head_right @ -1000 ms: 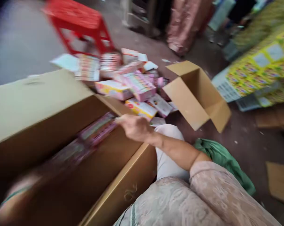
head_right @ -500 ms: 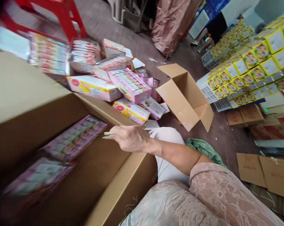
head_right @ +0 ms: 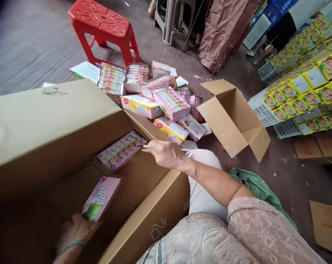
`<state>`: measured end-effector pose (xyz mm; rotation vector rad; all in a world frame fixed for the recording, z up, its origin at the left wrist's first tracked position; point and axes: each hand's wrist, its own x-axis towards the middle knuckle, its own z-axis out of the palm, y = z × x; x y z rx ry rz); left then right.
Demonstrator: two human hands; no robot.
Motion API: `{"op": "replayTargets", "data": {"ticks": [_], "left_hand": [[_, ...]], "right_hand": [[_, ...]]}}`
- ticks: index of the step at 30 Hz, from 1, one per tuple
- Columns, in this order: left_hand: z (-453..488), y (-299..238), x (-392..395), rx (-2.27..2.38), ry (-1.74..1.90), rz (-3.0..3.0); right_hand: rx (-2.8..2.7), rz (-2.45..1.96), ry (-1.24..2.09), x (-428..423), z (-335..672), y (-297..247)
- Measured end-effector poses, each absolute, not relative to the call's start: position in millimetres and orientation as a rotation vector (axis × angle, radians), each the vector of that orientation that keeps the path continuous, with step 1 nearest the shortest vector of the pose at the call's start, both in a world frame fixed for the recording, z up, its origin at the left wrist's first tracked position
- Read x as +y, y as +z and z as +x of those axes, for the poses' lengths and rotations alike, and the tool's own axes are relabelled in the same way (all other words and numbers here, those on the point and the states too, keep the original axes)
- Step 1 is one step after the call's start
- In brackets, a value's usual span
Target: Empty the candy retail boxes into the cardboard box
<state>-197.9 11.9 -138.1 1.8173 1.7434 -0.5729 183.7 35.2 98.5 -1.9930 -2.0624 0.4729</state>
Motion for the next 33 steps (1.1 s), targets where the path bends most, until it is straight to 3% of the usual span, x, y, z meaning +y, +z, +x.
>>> {"op": "replayTargets", "data": {"ticks": [9, 15, 22, 33], "left_hand": [[-154, 16, 44, 1.857, -0.449, 1.847], [-133, 112, -25, 1.87, 0.051, 1.914], [-85, 87, -138, 1.759, 0.712, 2.006], [-75, 44, -157, 1.68, 1.152, 1.933]], "right_hand": [[-1.9, -1.931, 0.493, 22, 193, 114], [-1.727, -1.908, 0.527, -6, 209, 131], [-1.999, -1.613, 0.416, -73, 211, 143], [-3.116, -1.42, 0.2, -111, 105, 190]]}}
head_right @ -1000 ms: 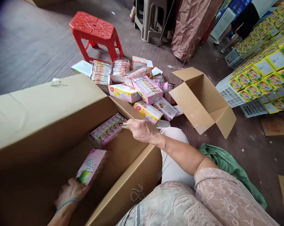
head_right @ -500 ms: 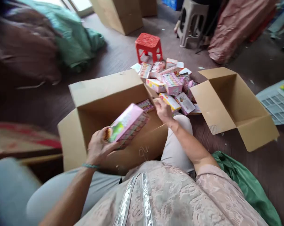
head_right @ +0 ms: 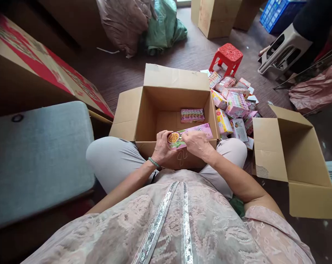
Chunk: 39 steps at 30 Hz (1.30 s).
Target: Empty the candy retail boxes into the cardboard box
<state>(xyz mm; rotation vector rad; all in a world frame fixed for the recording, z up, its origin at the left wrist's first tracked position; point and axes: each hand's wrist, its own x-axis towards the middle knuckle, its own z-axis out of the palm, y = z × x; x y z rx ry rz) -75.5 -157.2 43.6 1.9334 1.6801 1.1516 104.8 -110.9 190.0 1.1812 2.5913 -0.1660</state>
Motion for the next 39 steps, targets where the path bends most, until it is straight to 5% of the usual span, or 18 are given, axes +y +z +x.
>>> {"op": "replayTargets", "data": {"ticks": [12, 25, 33, 39], "left_hand": [[-77, 43, -153, 1.628, 1.176, 1.903], [-85, 51, -144, 1.587, 1.161, 2.007], [-106, 62, -102, 1.804, 0.981, 1.397], [-4, 103, -30, 1.451, 0.909, 0.859]], "right_hand": [[2.406, 0.987, -0.026, -113, 62, 190], [2.235, 1.224, 0.039, -49, 199, 194], [2.051, 2.303, -0.03, -65, 314, 182], [2.504, 2.662, -0.118, -84, 299, 172]]}}
